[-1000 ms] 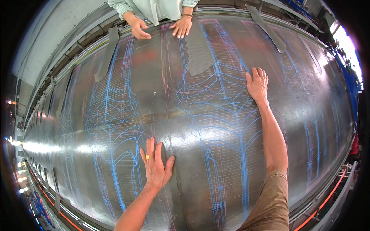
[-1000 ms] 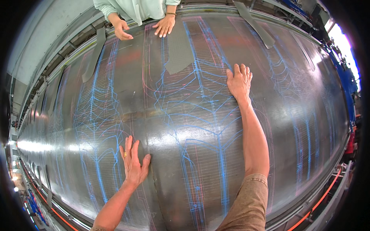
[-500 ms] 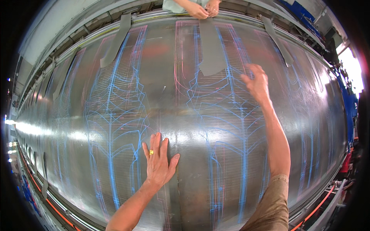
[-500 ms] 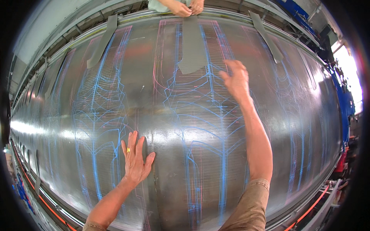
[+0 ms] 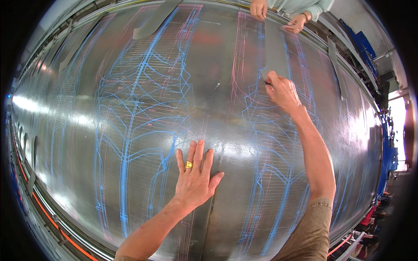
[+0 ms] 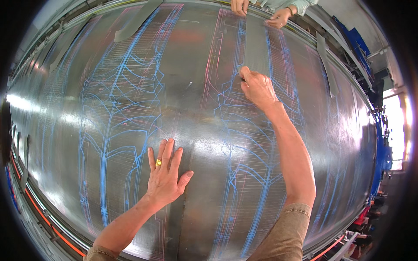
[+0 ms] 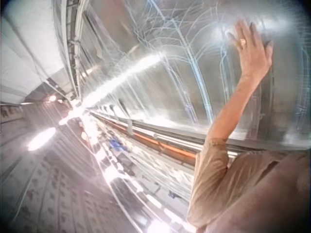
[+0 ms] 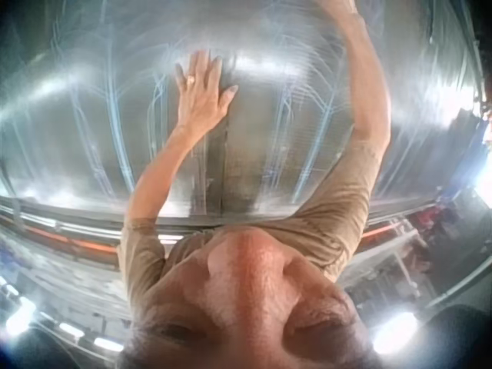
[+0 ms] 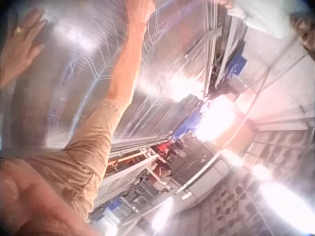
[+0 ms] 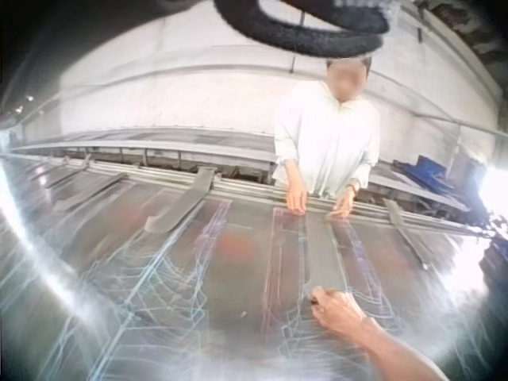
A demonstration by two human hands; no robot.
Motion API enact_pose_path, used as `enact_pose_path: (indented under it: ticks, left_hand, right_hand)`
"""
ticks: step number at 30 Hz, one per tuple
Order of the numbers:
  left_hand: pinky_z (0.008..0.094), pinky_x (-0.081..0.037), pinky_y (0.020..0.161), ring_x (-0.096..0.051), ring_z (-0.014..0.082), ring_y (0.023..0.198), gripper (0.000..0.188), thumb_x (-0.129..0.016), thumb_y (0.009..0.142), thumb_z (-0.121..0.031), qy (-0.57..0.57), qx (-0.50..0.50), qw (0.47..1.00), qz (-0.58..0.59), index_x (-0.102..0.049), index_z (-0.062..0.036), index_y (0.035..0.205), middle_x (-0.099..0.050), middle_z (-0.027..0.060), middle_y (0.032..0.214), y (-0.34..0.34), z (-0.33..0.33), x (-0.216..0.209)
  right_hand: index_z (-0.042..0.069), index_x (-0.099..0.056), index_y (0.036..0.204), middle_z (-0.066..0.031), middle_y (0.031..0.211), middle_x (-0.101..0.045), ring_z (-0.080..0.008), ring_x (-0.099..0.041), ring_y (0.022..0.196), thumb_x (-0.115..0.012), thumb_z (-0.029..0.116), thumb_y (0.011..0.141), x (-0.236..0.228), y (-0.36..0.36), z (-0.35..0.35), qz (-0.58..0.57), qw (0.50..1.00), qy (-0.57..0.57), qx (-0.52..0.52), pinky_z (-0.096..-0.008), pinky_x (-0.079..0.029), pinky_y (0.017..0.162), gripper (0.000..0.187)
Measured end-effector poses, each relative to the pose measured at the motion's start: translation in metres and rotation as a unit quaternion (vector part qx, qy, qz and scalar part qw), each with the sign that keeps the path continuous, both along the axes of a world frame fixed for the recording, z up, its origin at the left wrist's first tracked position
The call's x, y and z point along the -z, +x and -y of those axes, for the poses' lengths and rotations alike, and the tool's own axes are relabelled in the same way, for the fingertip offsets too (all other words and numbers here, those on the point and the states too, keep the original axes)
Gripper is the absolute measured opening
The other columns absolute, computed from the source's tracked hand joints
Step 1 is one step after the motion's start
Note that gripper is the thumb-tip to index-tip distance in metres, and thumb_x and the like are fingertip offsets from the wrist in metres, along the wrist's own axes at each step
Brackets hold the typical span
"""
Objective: The person aligns and smooths a large transparent sheet with blue and red lines on a metal table, then retrieves dark gray plastic parts from a red crate and places them onto the sheet. The person repeats this process, handling the parts one at a time.
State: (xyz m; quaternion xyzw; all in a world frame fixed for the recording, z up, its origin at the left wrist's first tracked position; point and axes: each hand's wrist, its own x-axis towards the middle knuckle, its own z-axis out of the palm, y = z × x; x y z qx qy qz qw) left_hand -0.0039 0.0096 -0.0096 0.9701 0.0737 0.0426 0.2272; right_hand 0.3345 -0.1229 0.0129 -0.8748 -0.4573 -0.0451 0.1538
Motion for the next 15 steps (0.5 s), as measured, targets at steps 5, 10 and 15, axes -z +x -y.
enact_pose_path:
  ticks: [5,10,15]
  left_hand:
    - [0.0693,-0.013,0.106,-0.020,0.0439,0.140,0.063,-0.051,0.094,-0.044,-0.005,0.002,1.000,-0.002,-0.036,0.0019,0.135,-0.019,0.0261,0.150,0.001,-0.001,-0.001]
    - [0.0689,-0.013,0.107,-0.020,0.0439,0.140,0.063,-0.050,0.095,-0.044,-0.006,0.003,1.000,-0.004,-0.037,0.0025,0.135,-0.019,0.0270,0.150,0.000,-0.003,0.001]
    - [0.0686,-0.012,0.107,-0.018,0.0437,0.140,0.064,-0.048,0.095,-0.045,0.001,0.008,1.000,-0.006,-0.036,0.0024,0.137,-0.018,0.0271,0.150,-0.001,-0.002,0.002]
  right_hand:
    - [0.005,-0.046,0.097,-0.0196,0.079,-0.063,-0.0422,-0.062,0.073,-0.056,-0.001,0.081,0.005,0.005,-0.008,0.038,0.998,-0.052,0.005,-0.0495,-0.050,0.064,0.020]
    - [0.005,-0.046,0.097,-0.0208,0.080,-0.062,-0.0418,-0.062,0.075,-0.055,-0.001,0.082,0.011,0.004,-0.013,0.078,0.996,-0.038,0.005,-0.0495,-0.049,0.064,0.019]
    - [0.006,-0.045,0.102,-0.0204,0.080,-0.061,-0.0420,-0.061,0.073,-0.054,-0.003,0.082,0.017,0.011,-0.012,0.027,0.999,0.035,0.016,-0.0495,-0.047,0.064,0.023]
